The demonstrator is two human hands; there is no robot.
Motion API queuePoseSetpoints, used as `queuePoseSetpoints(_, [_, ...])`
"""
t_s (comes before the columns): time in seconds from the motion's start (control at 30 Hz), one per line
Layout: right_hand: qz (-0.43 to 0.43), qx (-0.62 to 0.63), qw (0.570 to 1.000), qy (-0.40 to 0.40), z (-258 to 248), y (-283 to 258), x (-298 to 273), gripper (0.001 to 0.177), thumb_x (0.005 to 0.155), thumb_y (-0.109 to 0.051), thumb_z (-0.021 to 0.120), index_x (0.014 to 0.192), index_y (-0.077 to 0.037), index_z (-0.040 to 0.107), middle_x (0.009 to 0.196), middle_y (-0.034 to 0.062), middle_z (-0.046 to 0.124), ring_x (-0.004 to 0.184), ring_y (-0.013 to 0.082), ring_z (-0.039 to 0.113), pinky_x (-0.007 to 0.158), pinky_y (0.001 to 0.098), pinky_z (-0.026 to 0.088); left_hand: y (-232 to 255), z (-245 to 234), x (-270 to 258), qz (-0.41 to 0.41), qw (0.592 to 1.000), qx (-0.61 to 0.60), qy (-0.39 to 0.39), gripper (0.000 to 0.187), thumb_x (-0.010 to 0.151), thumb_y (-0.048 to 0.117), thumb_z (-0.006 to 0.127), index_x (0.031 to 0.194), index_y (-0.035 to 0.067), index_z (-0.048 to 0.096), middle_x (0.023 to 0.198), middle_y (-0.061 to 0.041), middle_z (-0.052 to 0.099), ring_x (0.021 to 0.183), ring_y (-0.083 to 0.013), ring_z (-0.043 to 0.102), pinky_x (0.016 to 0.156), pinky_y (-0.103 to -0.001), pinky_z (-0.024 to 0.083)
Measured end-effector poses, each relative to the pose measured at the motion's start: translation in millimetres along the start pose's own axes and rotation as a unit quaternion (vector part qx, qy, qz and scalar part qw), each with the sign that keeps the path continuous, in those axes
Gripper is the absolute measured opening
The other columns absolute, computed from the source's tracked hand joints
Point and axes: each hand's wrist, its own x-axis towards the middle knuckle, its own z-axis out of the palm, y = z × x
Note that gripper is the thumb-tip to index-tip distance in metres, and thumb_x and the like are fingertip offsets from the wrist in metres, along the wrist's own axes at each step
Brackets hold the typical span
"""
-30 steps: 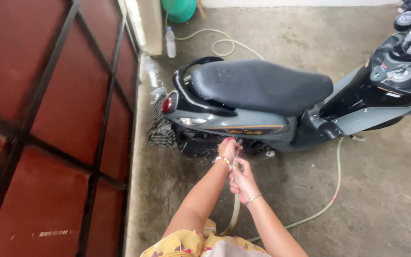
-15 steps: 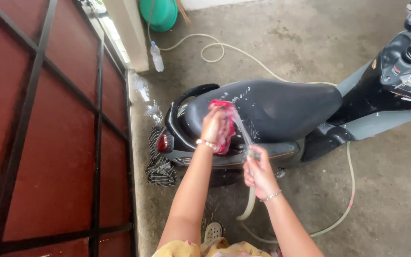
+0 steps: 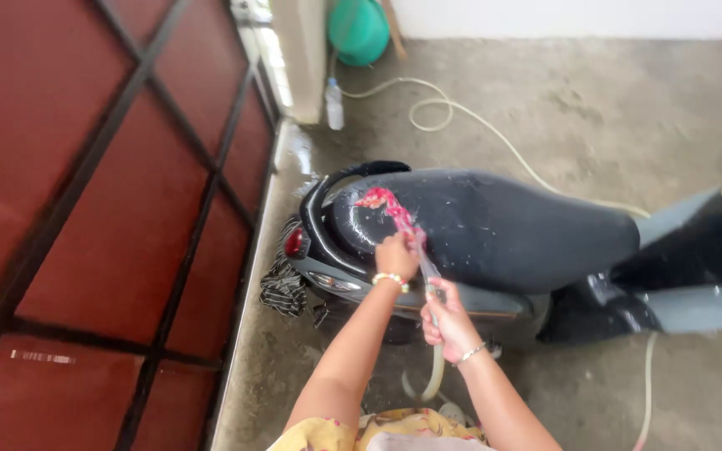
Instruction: Washing a scooter with a hose and a cloth.
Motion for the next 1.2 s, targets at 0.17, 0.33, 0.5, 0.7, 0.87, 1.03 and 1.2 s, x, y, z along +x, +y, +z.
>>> queuePoseSetpoints(0.17, [0.005,-0.001,1.0,-0.026,-56.5,-23.6,-8.3,0.034,0.102,-0.026,0.051,0.135,-0.031,0.043,0.072,0.0042,0.048,0.045,0.0094,0.036,0.04,0.0253,0.027,49.4,79.7,3.0,-0.015,0.977,-0.209,-0.043,0.022,0.089,0.017,0.07,0.107,0.004,0.071,0.095,-0.021,0.076,0.086,-0.0322,0.075,0.08,-0.041,0.058])
queuePoseSetpoints(0.33, [-0.038,0.024,0.999,0.008,-109.3,-59.6,-19.4,0.034,0.103,-0.028,0.051,0.136,-0.029,0.042,0.072,0.0037,0.047,0.045,0.0086,0.035,0.04,0.0239,0.026,112.8,143.8,9.2,-0.123,0.865,-0.467,-0.135,0.047,0.084,0.001,0.075,0.126,0.005,0.053,0.094,-0.002,0.066,0.08,-0.0142,0.065,0.071,-0.034,0.057])
queuePoseSetpoints(0.5, [-0.065,0.036,0.997,0.037,-154.7,-70.4,-20.4,0.035,0.102,-0.028,0.051,0.136,-0.031,0.042,0.072,0.0037,0.047,0.044,0.0085,0.034,0.04,0.0238,0.025,206.9,128.3,22.4,-0.076,0.803,-0.556,-0.199,0.052,0.086,0.0,0.07,0.135,0.011,0.056,0.087,-0.004,0.063,0.063,-0.0136,0.058,0.05,-0.029,0.047])
queuePoseSetpoints(0.7, [-0.071,0.061,0.995,0.042,-164.9,-77.8,-14.3,0.035,0.102,-0.027,0.051,0.136,-0.03,0.042,0.072,0.0036,0.047,0.045,0.0082,0.035,0.04,0.0232,0.026,228.6,72.5,52.3,0.022,0.855,-0.489,-0.174,0.062,0.082,0.002,0.073,0.137,0.015,0.048,0.093,-0.01,0.069,0.073,-0.0182,0.067,0.057,-0.033,0.053])
queuePoseSetpoints(0.87, [-0.068,0.057,0.995,0.039,-154.8,-82.3,2.1,0.034,0.103,-0.027,0.051,0.136,-0.03,0.042,0.073,0.0038,0.047,0.045,0.0082,0.035,0.04,0.0227,0.026,169.6,-37.1,68.8,-0.019,0.987,-0.158,0.001,0.054,0.085,0.018,0.066,0.138,0.02,0.056,0.109,-0.019,0.077,0.099,-0.0402,0.073,0.087,-0.046,0.056])
queuePoseSetpoints(1.03, [-0.041,0.048,0.997,0.041,-132.3,-83.7,19.2,0.034,0.102,-0.025,0.051,0.134,-0.031,0.042,0.073,0.0043,0.048,0.044,0.0086,0.035,0.04,0.0233,0.027,57.4,11.0,103.9,-0.026,0.978,0.191,0.083,0.058,0.088,0.035,0.067,0.142,0.016,0.056,0.16,-0.024,0.041,0.151,-0.0514,0.027,0.118,-0.065,0.03])
queuePoseSetpoints(1.2, [-0.035,0.049,0.997,0.049,-124.8,-75.1,21.7,0.034,0.102,-0.025,0.05,0.135,-0.03,0.043,0.072,0.0042,0.047,0.044,0.0082,0.035,0.039,0.0229,0.026,119.5,42.6,40.1,0.029,0.962,0.258,-0.089,0.088,0.09,0.065,0.047,0.158,0.012,0.031,0.164,-0.034,0.009,0.152,-0.0551,-0.002,0.117,-0.068,-0.004])
